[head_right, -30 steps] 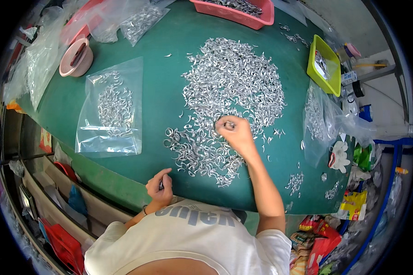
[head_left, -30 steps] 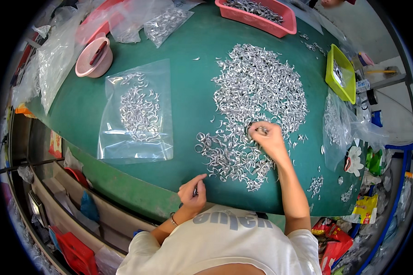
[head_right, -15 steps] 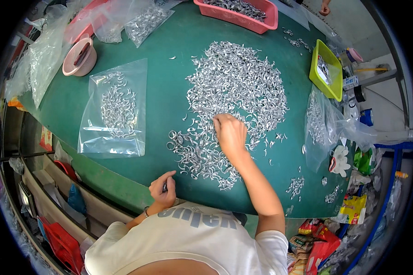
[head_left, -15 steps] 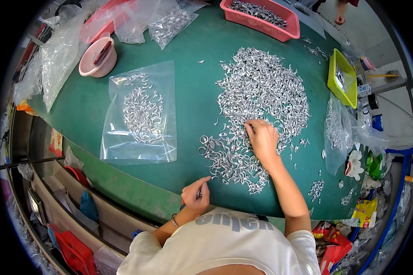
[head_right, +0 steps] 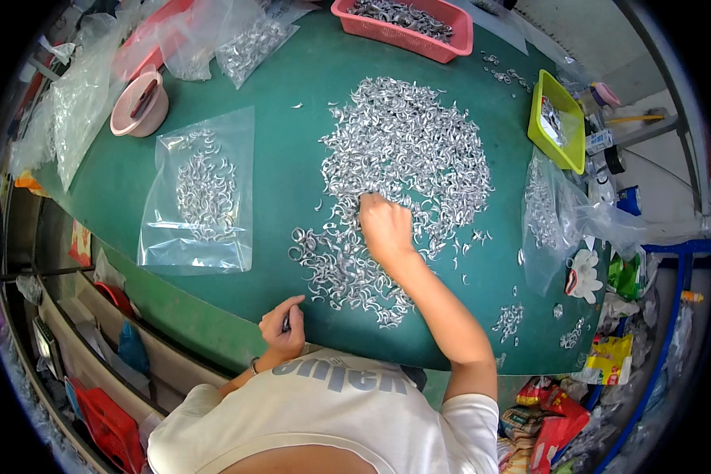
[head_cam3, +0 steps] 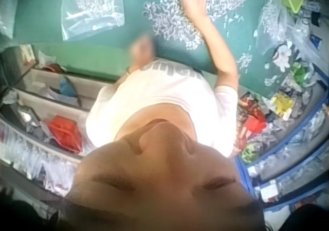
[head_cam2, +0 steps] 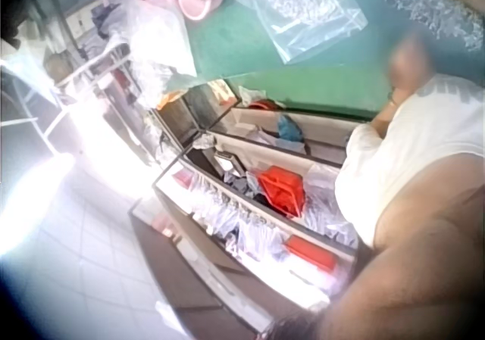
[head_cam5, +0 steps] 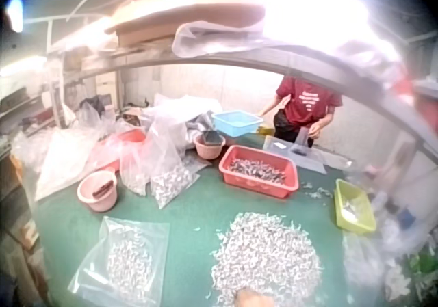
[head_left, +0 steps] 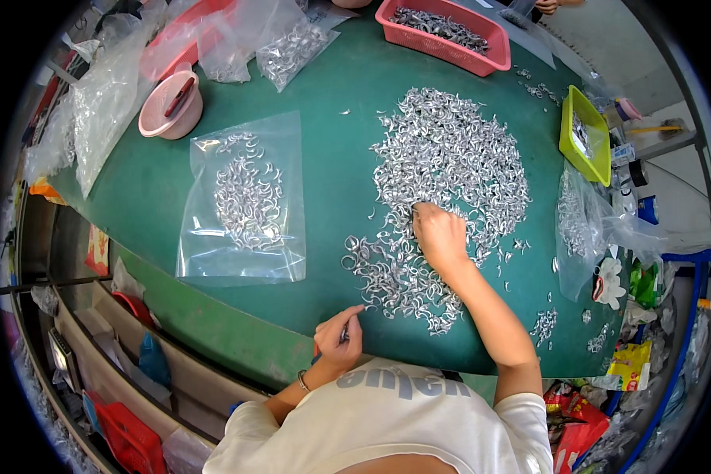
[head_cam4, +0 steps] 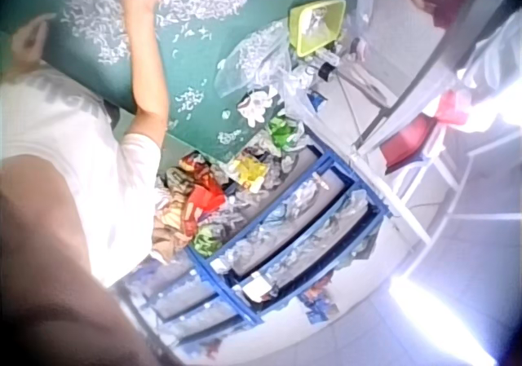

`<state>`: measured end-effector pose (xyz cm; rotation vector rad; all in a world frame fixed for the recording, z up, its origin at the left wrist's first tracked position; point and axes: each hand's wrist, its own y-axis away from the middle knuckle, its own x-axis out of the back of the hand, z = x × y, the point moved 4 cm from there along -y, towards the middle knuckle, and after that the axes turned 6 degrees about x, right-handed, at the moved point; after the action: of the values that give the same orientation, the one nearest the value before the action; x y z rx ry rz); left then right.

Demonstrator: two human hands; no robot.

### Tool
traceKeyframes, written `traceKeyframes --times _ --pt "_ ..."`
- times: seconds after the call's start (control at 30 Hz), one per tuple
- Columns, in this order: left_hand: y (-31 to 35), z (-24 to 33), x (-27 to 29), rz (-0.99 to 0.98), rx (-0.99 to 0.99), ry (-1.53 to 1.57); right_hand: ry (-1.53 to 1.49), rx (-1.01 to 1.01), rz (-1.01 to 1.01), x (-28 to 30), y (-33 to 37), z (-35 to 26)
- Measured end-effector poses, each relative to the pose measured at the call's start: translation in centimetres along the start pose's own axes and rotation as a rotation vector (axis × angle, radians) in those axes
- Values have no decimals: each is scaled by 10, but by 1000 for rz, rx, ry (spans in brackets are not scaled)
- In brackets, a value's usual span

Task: The person sorts a large pile of small, silver metal hooks on a green table. They pick up the hooks by hand, separate them, and place them into a clear plastic bag. The person also moves a plastic bag containing sorted hooks to the side to make space.

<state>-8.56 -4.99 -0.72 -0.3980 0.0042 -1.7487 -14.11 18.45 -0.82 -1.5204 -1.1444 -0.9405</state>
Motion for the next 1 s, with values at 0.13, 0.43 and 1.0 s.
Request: traceKeyframes --times 0.13,0.43,1.0 --pt "1 -1 1 9 -4 -9 -523 -213 77 15 3 13" --pt "-2 3 -1 47 -15 34 -2060 -679 84 32 -3 37" --pt "0 1 1 11 -43 -3 -220 63 -34 10 -49 19"
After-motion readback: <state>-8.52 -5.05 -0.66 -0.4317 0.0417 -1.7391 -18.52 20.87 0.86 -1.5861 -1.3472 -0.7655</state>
